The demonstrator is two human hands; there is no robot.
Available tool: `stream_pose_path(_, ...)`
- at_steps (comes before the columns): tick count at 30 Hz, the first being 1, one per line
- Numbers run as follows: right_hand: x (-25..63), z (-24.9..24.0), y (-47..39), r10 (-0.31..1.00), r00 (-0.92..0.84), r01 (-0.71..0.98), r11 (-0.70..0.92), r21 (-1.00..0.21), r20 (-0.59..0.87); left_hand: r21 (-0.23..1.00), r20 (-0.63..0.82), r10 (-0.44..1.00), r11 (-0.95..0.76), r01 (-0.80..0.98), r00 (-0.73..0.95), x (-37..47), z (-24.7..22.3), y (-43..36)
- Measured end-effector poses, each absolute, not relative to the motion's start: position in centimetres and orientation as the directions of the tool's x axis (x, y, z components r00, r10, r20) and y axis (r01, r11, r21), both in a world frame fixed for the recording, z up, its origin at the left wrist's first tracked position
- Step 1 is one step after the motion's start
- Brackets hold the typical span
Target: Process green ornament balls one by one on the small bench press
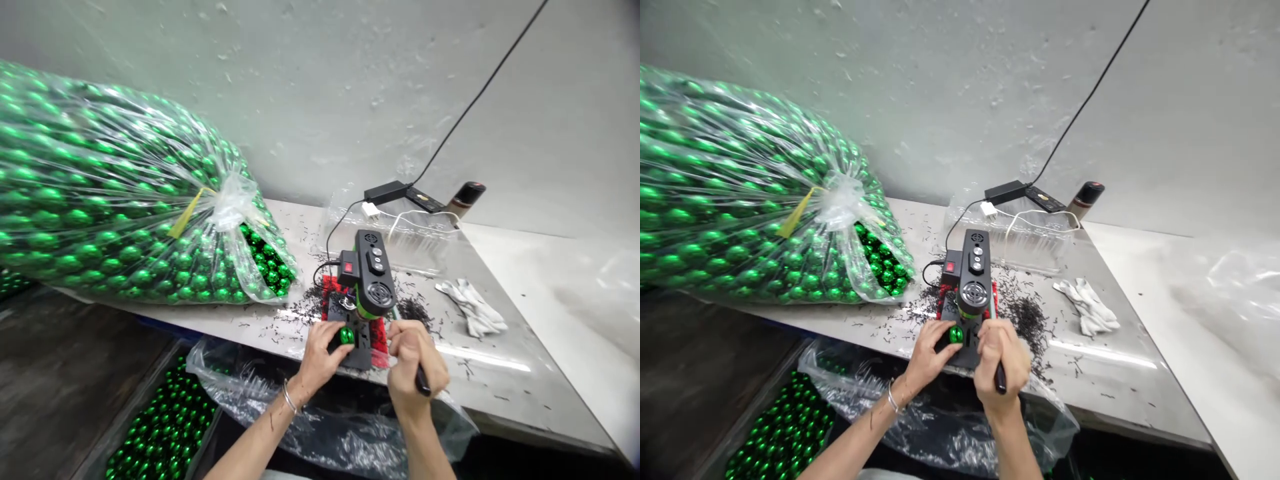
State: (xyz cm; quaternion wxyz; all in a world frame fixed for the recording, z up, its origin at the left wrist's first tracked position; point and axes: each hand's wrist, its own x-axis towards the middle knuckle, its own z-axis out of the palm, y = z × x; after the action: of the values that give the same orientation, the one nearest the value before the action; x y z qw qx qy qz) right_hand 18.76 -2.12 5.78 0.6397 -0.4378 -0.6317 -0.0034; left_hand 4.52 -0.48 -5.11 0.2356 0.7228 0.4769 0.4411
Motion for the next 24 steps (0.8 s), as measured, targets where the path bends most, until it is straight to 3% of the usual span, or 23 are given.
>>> stream_pose_path(6, 18.5, 5.6, -1.8, 0.486, 0.201, 0.552, 0.661, -0.508, 0.851, 0.580, 0.530, 0.809, -0.564, 0.587, 0.254, 1.2, -4.5, -4.1)
stream_pose_path(10, 18.5, 4.9, -1.8, 0.466, 0.155, 0.563, 0.683, -0.466, 0.871, 0.324, 0.630, 0.768, -0.392, 0.861, 0.112, -2.0, -1.3, 1.3)
stream_pose_path(13, 18.5, 5.0, -1.9, 0.462, 0.144, 0.562, 0.690, -0.456, 0.875, 0.121, 0.521, 0.851, -0.148, 0.982, 0.064, -4.6, 1.2, 6.6)
stream_pose_path(17, 18.4, 5.2, -1.9, 0.456, 0.137, 0.571, 0.689, -0.446, 0.880, -0.091, 0.331, 0.925, -0.163, 0.982, 0.184, -6.5, 2.0, 9.9)
stream_pose_path(21, 18.4, 5.1, -1.9, 0.464, 0.127, 0.576, 0.685, -0.446, 0.877, -0.115, 0.336, 0.911, -0.210, 0.971, 0.237, -6.9, 1.9, 10.1)
stream_pose_path(24, 18.4, 4.9, -2.0, 0.470, 0.130, 0.578, 0.679, -0.452, 0.873, 0.078, 0.420, 0.889, -0.237, 0.968, 0.183, -7.1, 2.9, 9.7)
